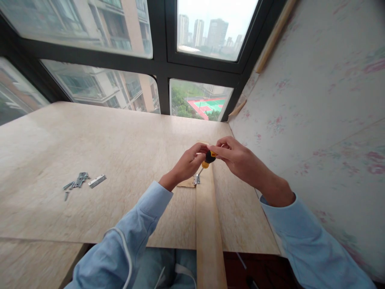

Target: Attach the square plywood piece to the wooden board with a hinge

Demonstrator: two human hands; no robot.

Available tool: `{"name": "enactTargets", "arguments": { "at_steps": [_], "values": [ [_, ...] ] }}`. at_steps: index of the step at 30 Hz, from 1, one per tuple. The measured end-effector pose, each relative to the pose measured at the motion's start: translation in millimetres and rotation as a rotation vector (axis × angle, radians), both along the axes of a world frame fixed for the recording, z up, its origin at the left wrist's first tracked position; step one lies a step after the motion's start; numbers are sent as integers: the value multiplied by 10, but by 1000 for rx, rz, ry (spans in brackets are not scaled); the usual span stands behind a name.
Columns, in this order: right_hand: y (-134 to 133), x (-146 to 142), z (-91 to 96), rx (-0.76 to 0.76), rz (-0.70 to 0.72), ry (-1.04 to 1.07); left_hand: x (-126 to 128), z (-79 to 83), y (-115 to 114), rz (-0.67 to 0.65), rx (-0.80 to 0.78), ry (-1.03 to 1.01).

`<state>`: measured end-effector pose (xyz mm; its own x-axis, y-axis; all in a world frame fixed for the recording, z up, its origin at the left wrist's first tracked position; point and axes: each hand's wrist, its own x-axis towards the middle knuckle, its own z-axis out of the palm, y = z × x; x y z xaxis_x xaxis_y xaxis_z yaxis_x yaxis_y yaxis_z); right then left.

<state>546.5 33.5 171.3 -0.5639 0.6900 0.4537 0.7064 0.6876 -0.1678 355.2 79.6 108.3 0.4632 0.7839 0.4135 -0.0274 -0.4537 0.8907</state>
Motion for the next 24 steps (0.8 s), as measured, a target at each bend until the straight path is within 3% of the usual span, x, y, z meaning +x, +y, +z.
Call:
{"name": "enactTargets", "arguments": {
  "at_steps": [4,7,11,14,16,19,24],
  "values": [
    [92,-50,163,-95,-22,-141,-107,-158,-44,133,-123,-127],
    [120,-172,302,-127,-141,-299,-243,-238,-173,289,-191,-149],
    [143,-334,413,-87,-326,-527,-428,-329,-417,456,-301,-146],
    [176,-420,431,-37,-404,-620,-497,-353,-570,507,-334,-126],
    [197,-464,436,-27,-455,-639,-481,-319,-636,510,-295,-85],
    [210,-511,456,-31,-518,-641,-351,-198,-660,511,-112,25],
    [207,-547,478,-68,-554,-625,30,21,-469,522,158,152]
  ]
}}
